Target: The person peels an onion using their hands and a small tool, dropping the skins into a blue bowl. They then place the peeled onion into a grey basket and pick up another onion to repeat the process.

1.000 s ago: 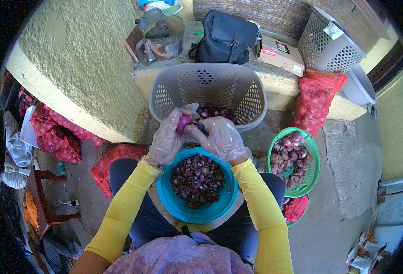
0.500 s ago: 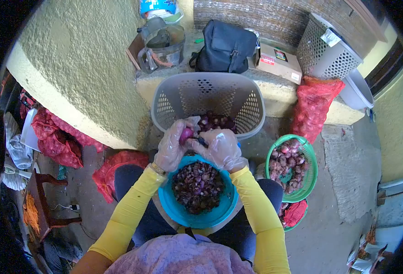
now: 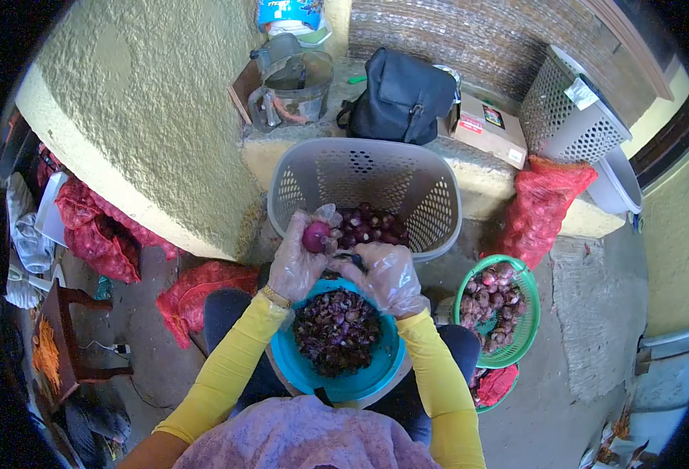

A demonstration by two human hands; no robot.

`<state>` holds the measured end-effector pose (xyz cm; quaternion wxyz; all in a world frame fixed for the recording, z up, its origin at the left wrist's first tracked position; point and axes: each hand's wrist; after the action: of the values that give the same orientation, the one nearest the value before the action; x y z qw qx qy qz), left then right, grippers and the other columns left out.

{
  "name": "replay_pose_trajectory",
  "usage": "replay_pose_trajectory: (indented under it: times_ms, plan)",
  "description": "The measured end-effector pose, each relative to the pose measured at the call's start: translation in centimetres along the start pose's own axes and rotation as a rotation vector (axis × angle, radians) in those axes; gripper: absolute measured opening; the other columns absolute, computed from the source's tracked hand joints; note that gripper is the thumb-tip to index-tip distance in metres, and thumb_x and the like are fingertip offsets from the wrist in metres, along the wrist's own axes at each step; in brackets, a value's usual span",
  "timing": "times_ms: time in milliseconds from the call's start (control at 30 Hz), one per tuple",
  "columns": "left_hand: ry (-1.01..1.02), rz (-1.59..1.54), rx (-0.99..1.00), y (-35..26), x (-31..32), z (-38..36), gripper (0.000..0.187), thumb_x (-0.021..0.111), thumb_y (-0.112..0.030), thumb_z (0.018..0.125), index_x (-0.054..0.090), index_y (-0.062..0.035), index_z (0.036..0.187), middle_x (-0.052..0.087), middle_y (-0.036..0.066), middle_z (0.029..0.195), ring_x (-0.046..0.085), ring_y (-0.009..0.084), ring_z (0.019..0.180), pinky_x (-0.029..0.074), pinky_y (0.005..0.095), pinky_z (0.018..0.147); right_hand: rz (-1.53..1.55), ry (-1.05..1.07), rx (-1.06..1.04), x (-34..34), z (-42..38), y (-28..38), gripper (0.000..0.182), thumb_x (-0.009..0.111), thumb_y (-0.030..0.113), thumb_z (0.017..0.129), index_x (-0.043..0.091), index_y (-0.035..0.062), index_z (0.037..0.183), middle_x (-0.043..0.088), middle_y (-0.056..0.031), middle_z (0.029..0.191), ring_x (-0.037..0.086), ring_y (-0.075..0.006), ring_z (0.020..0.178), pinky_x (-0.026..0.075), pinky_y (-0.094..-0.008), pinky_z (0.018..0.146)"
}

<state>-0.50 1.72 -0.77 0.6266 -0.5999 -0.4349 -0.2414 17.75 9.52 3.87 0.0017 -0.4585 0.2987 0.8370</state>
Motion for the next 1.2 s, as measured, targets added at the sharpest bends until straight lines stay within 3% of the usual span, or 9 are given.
replay_pose_trajectory:
  times_ms: [133, 300, 400, 467, 500, 633, 867, 1067, 1200]
  plan:
    - [-0.061, -0.137, -0.026, -0.6, 0.4, -0.1, 0.039, 0.056, -0.036, 0.112, 0.059, -0.0029, 0.131, 0.061, 0.011, 0.133, 0.062, 0.0217, 0.115, 0.057, 0.0368, 0.098, 0.008, -0.040, 0.092, -0.9, 0.6, 0.5, 0.038, 0.080, 0.041, 0.091, 0.071, 0.0033, 0.093, 0.070, -0.0206, 0.079, 0.070, -0.0424, 0.075, 0.053, -0.0493, 0.066]
    - [-0.064, -0.047, 0.055, -1.9, 2.9, -0.2, 0.040, 0.056, -0.036, 0.112, 0.059, -0.0029, 0.133, 0.059, 0.010, 0.142, 0.064, 0.0209, 0.116, 0.060, 0.0326, 0.092, 0.333, -0.016, 0.270, -1.8, 3.2, -0.1, 0.044, 0.078, 0.038, 0.095, 0.067, -0.0026, 0.108, 0.070, -0.0244, 0.082, 0.069, -0.0423, 0.074, 0.053, -0.0468, 0.070]
    - [0.051, 0.041, -0.034, -4.3, 3.3, 1.0, 0.046, 0.054, -0.045, 0.111, 0.060, -0.0058, 0.134, 0.065, 0.011, 0.134, 0.068, 0.0209, 0.108, 0.062, 0.0306, 0.084, 0.324, 0.068, 0.292, -2.9, 5.1, 0.1, 0.048, 0.074, 0.038, 0.098, 0.062, -0.0052, 0.115, 0.069, -0.0271, 0.082, 0.070, -0.0402, 0.074, 0.053, -0.0463, 0.070]
    - [0.055, 0.269, -0.035, -5.7, 3.5, 2.3, 0.055, 0.048, -0.057, 0.110, 0.062, -0.0083, 0.132, 0.072, 0.010, 0.120, 0.070, 0.0184, 0.092, 0.059, 0.0266, 0.071, 0.381, -0.098, 0.219, -2.7, 5.9, -0.1, 0.044, 0.073, 0.035, 0.099, 0.062, -0.0043, 0.114, 0.070, -0.0263, 0.084, 0.070, -0.0383, 0.074, 0.053, -0.0461, 0.071]
    - [-0.029, 0.279, -0.050, -5.8, 3.7, 3.2, 0.063, 0.041, -0.065, 0.109, 0.064, -0.0089, 0.127, 0.074, 0.007, 0.100, 0.067, 0.0154, 0.079, 0.054, 0.0253, 0.065, 0.326, -0.111, 0.234, -2.7, 5.9, -0.1, 0.040, 0.073, 0.033, 0.100, 0.063, -0.0038, 0.113, 0.070, -0.0251, 0.085, 0.069, -0.0361, 0.075, 0.054, -0.0444, 0.073]
    - [-0.059, 0.228, -0.050, -5.4, 2.9, 3.9, 0.066, 0.036, -0.066, 0.110, 0.065, -0.0089, 0.122, 0.070, 0.006, 0.091, 0.064, 0.0151, 0.075, 0.050, 0.0258, 0.063, 0.489, -0.037, 0.313, -2.0, 5.1, -0.2, 0.037, 0.073, 0.033, 0.100, 0.065, -0.0014, 0.112, 0.072, -0.0211, 0.088, 0.067, -0.0355, 0.075, 0.055, -0.0425, 0.075]
    - [-0.042, -0.094, -0.198, -3.2, 1.5, 3.7, 0.065, 0.036, -0.064, 0.111, 0.063, -0.0072, 0.126, 0.068, 0.007, 0.101, 0.066, 0.0168, 0.091, 0.056, 0.0294, 0.074, 0.425, -0.095, 0.354, -0.9, 5.2, 0.8, 0.033, 0.072, 0.023, 0.100, 0.064, -0.0035, 0.118, 0.075, -0.0239, 0.094, 0.073, -0.0382, 0.084, 0.056, -0.0434, 0.080]
    - [-0.061, -0.247, -0.166, -2.2, 1.9, 3.7, 0.053, 0.046, -0.052, 0.112, 0.060, -0.0049, 0.131, 0.066, 0.011, 0.118, 0.065, 0.0199, 0.102, 0.059, 0.0347, 0.091, 0.218, -0.158, 0.132, 0.9, 4.6, -0.2, 0.028, 0.063, 0.012, 0.103, 0.060, -0.0053, 0.125, 0.073, -0.0241, 0.092, 0.073, -0.0406, 0.084, 0.055, -0.0464, 0.076]
    - [-0.016, -0.240, -0.102, -1.8, 1.4, 4.2, 0.048, 0.056, -0.043, 0.111, 0.059, -0.0011, 0.135, 0.063, 0.012, 0.127, 0.063, 0.0205, 0.115, 0.056, 0.0323, 0.100, 0.350, -0.114, 0.197, 0.2, 4.9, -0.7, 0.029, 0.056, 0.003, 0.103, 0.058, -0.0031, 0.131, 0.072, -0.0207, 0.093, 0.071, -0.0334, 0.078, 0.054, -0.0419, 0.073]
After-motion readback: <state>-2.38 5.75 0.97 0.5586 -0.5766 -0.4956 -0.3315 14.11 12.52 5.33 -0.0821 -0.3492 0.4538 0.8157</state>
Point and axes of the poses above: each hand's wrist, its own z-axis towards the middle knuckle, its own x-axis out of the palm, y = z × x
